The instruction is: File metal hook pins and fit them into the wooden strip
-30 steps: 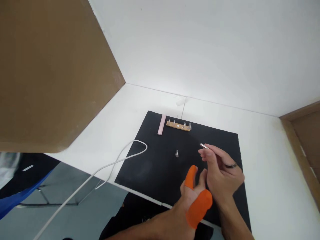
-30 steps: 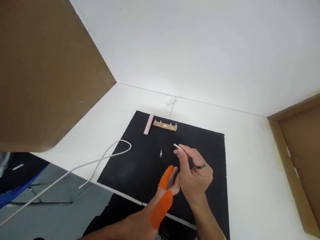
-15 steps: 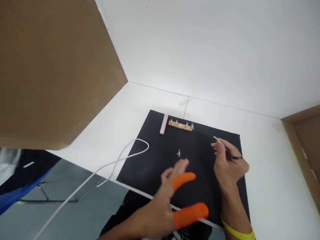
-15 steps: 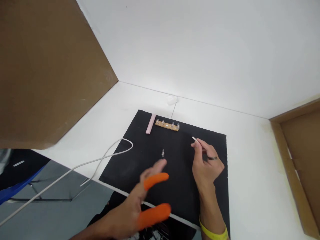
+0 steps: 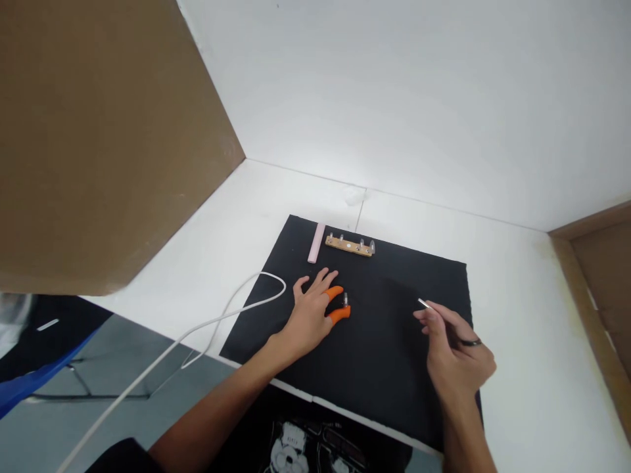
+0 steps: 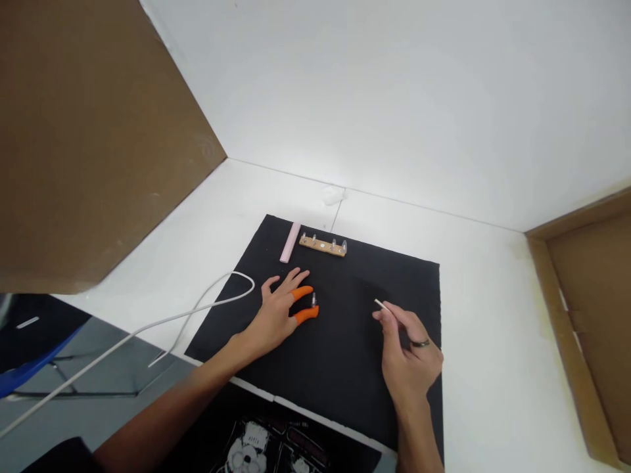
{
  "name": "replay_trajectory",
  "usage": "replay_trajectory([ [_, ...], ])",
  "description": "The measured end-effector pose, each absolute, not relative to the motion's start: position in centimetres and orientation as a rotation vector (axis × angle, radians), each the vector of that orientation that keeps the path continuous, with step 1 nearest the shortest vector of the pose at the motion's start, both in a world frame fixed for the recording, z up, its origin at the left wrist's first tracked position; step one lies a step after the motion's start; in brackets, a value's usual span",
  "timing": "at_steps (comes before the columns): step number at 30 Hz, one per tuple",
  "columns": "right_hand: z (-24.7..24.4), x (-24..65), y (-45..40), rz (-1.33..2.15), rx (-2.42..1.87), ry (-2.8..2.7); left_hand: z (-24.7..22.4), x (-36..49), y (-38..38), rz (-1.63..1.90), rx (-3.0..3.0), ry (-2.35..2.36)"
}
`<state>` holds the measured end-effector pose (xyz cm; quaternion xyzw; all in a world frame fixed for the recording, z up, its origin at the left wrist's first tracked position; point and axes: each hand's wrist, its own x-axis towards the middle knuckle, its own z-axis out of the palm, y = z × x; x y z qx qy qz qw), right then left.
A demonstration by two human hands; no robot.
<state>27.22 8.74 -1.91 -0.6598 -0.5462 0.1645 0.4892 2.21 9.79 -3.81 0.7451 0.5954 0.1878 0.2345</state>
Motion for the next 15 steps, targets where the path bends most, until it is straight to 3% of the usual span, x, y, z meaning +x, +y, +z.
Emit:
replay_trajectory([
  [15,-1.7,26.1,6.1,0.592,-1.385,-1.517,-2.7,4.0,10.4,0.636,1.861,1.748],
])
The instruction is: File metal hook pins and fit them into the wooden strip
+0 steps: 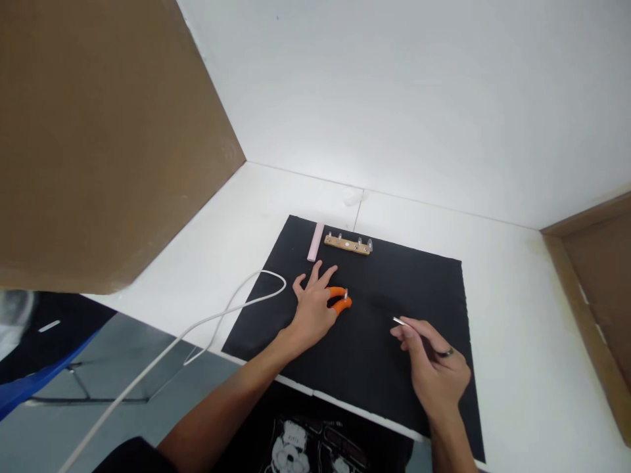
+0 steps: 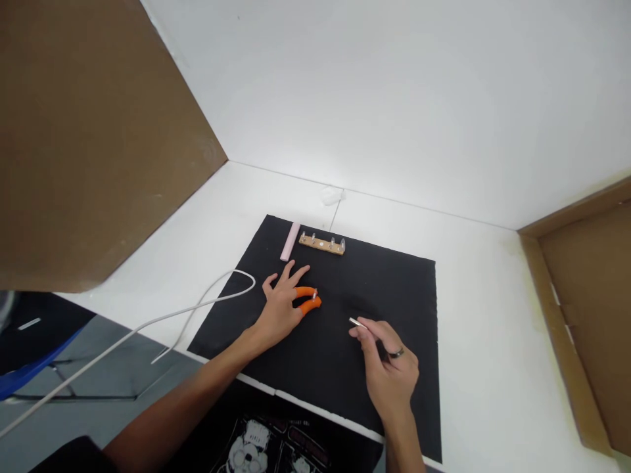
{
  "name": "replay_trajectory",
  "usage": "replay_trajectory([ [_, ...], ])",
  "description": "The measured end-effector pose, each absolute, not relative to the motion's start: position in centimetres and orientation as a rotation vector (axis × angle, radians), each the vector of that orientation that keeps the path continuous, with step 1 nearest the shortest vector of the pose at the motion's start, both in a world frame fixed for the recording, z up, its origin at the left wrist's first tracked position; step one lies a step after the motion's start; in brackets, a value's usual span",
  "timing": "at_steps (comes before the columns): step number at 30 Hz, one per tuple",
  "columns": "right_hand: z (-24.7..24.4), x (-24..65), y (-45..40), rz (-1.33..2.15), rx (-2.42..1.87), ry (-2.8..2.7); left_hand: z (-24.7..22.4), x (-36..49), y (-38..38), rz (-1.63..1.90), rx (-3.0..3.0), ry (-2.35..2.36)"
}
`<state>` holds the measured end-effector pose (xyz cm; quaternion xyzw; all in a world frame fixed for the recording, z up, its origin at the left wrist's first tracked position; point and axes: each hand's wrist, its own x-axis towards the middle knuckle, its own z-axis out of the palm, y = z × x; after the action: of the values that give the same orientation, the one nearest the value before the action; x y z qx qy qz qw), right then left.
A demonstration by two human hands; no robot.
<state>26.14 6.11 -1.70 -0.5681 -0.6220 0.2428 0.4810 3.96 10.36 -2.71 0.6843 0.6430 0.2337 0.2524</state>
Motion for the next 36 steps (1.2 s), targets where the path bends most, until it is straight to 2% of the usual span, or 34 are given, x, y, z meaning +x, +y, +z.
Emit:
replay_trajectory([
  [6,0.6,24.9,5.2,0.767,-1.154,-1.718,0.8,4.0,8.5,0.794,1.866,1.689],
  [10,2.3,25.4,5.2,0.651,-1.095,-1.601,4.4,3.9,6.0,0.913,1.899,1.59],
  [13,4.9,25.5,4.6,0.593,-1.019,-1.601,6.8,3.7,4.0,1.047,1.912,1.484],
  [19,10.8,24.9,1.6,0.631,-0.717,-1.966,10.3,3.0,0.8,1.187,1.933,1.385],
  [24,11.9,24.9,0.4,0.502,-0.761,-1.766,11.6,2.5,-0.9,1.257,1.951,1.371],
  [30,13.8,24.9,-1.5,0.466,-0.712,-2.088,12.6,2.6,-1.9,1.273,1.98,1.31],
  [36,12.8,26.1,-0.4,0.355,-0.868,-1.795,12.4,3.5,-1.1,1.278,2.011,1.347],
])
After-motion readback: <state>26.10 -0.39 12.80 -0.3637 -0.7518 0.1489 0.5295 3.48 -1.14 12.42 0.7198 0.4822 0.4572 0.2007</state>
